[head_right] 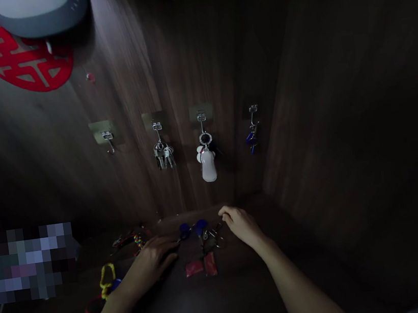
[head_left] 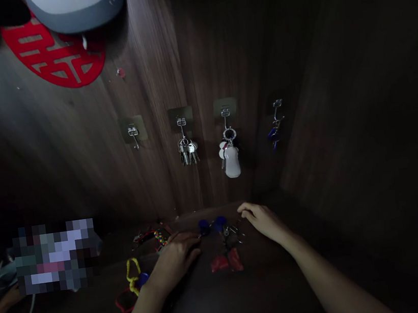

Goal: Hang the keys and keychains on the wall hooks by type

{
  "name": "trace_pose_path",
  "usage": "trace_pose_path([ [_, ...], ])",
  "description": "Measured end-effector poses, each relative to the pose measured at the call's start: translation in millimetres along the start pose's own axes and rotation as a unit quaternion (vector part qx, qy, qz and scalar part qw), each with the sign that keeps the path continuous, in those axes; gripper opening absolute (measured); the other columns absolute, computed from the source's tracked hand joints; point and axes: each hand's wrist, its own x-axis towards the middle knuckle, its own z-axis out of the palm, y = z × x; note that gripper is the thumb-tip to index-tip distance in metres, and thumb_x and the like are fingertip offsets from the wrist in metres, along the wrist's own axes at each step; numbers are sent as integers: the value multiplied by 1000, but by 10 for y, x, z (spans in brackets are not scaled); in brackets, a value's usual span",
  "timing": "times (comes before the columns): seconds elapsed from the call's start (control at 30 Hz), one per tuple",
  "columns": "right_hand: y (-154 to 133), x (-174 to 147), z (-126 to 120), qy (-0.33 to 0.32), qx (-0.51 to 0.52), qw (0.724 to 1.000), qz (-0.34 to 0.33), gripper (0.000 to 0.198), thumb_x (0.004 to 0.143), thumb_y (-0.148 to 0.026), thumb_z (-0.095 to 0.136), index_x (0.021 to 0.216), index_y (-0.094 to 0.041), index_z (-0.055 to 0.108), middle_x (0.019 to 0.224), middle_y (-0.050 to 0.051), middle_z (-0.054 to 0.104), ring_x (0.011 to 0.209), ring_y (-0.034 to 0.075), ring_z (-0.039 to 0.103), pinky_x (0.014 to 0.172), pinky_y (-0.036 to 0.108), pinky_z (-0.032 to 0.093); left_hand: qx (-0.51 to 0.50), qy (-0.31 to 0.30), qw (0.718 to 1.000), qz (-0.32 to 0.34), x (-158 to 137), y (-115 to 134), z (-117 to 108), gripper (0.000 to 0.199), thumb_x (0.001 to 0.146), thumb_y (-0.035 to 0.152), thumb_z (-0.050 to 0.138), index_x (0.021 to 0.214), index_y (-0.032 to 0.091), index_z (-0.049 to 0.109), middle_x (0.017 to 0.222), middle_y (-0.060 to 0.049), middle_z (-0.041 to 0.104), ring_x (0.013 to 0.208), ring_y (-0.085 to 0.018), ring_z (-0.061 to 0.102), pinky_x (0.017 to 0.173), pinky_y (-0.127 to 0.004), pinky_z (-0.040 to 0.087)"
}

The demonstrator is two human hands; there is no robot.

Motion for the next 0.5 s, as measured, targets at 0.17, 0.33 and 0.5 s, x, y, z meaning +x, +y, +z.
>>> trace_pose_path([
  [0.17,-26,-11,16,-3,-5,1000,-8,24,81,-19,41,85,-26,64,85,2,71,83,19,66,75,29,45,-17,-3,1000,-25,-30,-93,-93,24,88,26,46,100,24,67,101,-3,69,97,-18,61,89,-29,45],
  [0.33,7,-7,71,-5,-6,1000,-24,24,82,-21,40,86,-25,64,89,2,70,85,20,65,77,30,45,39,56,992,-106,-129,-401,-263,41,79,1,44,112,20,61,112,-6,65,107,-19,57,94,-31,41],
  [0.5,51,12,121,-15,-17,998,-50,23,84,-23,39,85,-25,62,91,2,69,88,19,63,81,31,45,78,50,986,-138,-203,-548,-311,43,80,3,46,114,25,61,124,-7,58,110,-21,53,94,-33,41],
])
